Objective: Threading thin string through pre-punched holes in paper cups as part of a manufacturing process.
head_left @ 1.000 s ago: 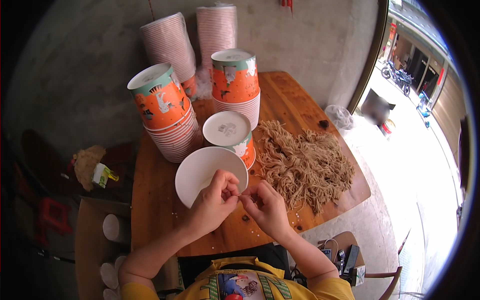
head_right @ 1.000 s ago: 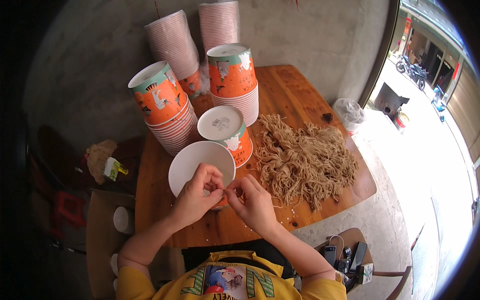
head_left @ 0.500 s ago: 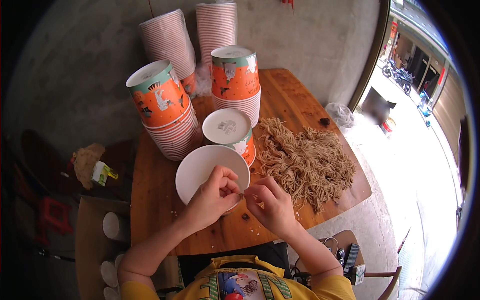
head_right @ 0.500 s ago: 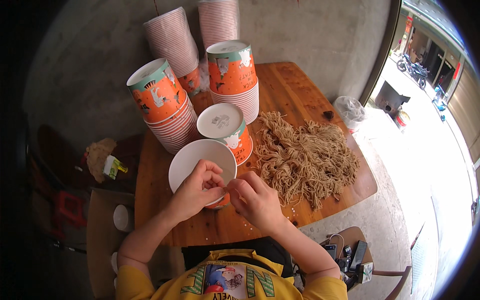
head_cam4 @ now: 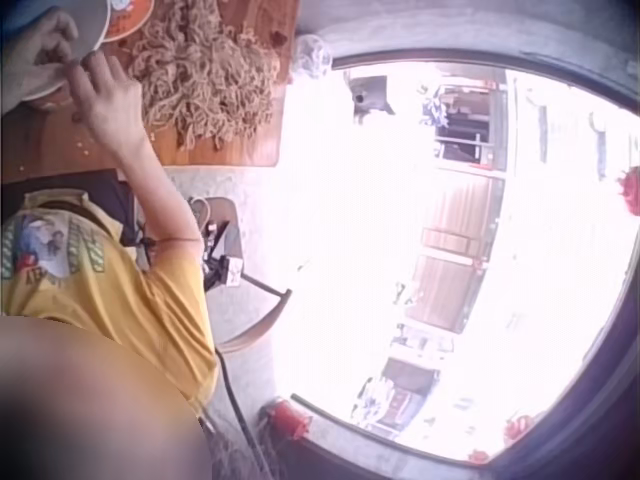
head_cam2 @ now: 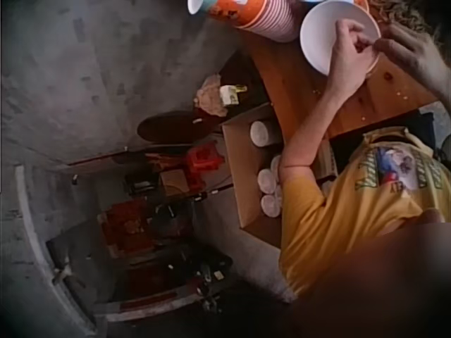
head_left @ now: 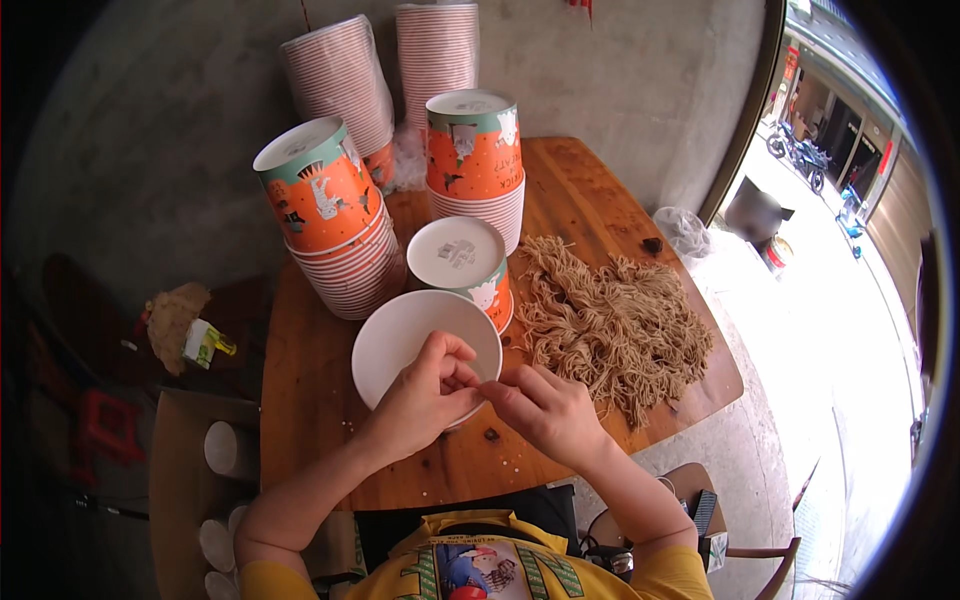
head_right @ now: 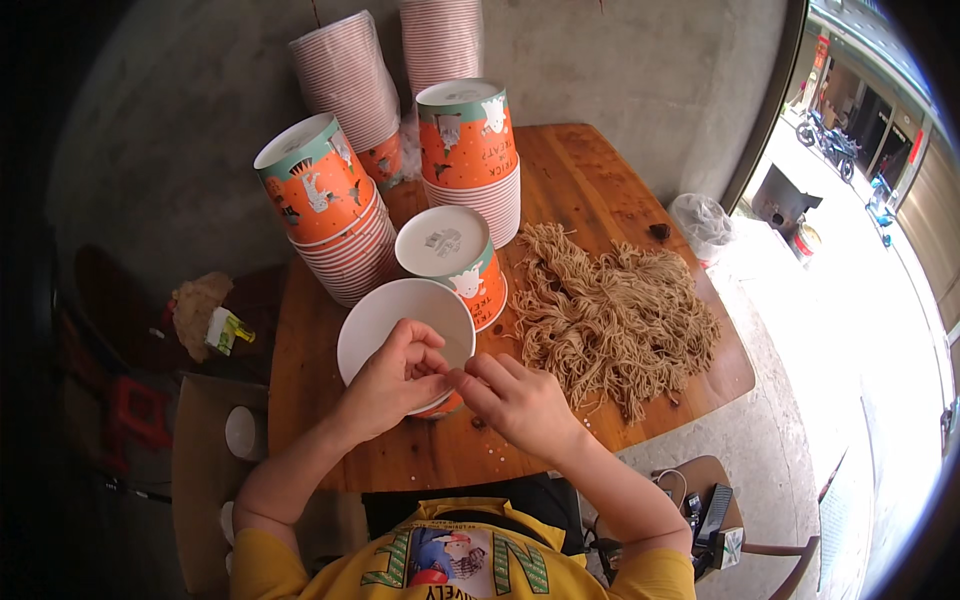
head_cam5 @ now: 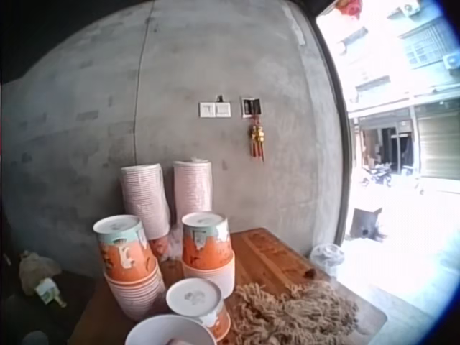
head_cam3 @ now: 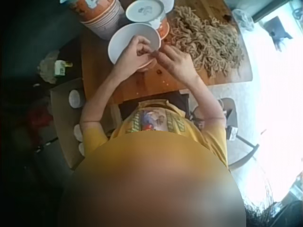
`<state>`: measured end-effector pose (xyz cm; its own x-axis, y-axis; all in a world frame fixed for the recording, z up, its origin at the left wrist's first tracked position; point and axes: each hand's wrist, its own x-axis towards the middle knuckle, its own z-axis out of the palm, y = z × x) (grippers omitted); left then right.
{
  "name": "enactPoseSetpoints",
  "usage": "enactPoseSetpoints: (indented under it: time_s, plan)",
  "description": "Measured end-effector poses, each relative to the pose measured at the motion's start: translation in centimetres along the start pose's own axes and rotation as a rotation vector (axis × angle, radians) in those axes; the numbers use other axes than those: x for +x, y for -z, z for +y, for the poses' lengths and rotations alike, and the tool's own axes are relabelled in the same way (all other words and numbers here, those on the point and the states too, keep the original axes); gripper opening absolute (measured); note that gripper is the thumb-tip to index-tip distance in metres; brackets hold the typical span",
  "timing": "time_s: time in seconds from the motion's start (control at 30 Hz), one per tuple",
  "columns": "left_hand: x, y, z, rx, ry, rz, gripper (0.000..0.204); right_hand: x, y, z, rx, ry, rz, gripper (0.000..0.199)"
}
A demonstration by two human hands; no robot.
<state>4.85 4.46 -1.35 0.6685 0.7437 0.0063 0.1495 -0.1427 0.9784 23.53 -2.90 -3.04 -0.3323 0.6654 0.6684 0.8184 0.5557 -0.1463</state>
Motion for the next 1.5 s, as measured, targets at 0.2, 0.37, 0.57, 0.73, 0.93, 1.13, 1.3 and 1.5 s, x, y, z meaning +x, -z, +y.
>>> enactPoseSetpoints:
  time_s: [0.2, 0.37, 0.57, 0.73, 0.93, 1.13, 1.3, 1.5]
  plan:
    - [0.0, -0.1, 0.0, -0.011, -0.011, 0.024, 0.034, 0.8, 0.6, 0.8, -0.105, 0.207, -0.074, 0.023]
    - [0.0, -0.7, -0.6, 0.021, -0.065, 0.057, 0.032, 1.7, 0.1, -0.3, 0.278, -0.291, -0.164, 0.018]
    - [-0.1, -0.5, -0.6, 0.074, -0.106, 0.041, 0.030, 2.6, 1.0, 0.9, 1.219, -1.026, -0.384, 0.012]
    - [0.0, -0.5, -0.7, 0.009, -0.095, 0.024, 0.030, 0.6, -0.5, 0.2, 1.213, -0.799, -0.050, 0.011]
    - [-0.1, -0.6, 0.1, -0.014, -0.007, 0.005, 0.031, 0.0, -0.4, -0.5, 0.563, -0.403, -0.018, 0.011]
    - [-0.2, -0.4, -0.6, 0.077, -0.082, -0.062, 0.032, 0.0, -0.5, -0.7, 0.689, -0.532, -0.038, 0.012]
    - [-0.5, -0.3, 0.1, 0.162, -0.013, -0.030, 0.025, -0.5, -0.8, -0.6, 0.725, -0.578, -0.034, 0.011]
    - [-0.7, -0.4, 0.1, 0.506, -0.251, 0.077, 0.009, -0.9, -0.8, -0.7, 0.708, -0.588, -0.052, 0.012]
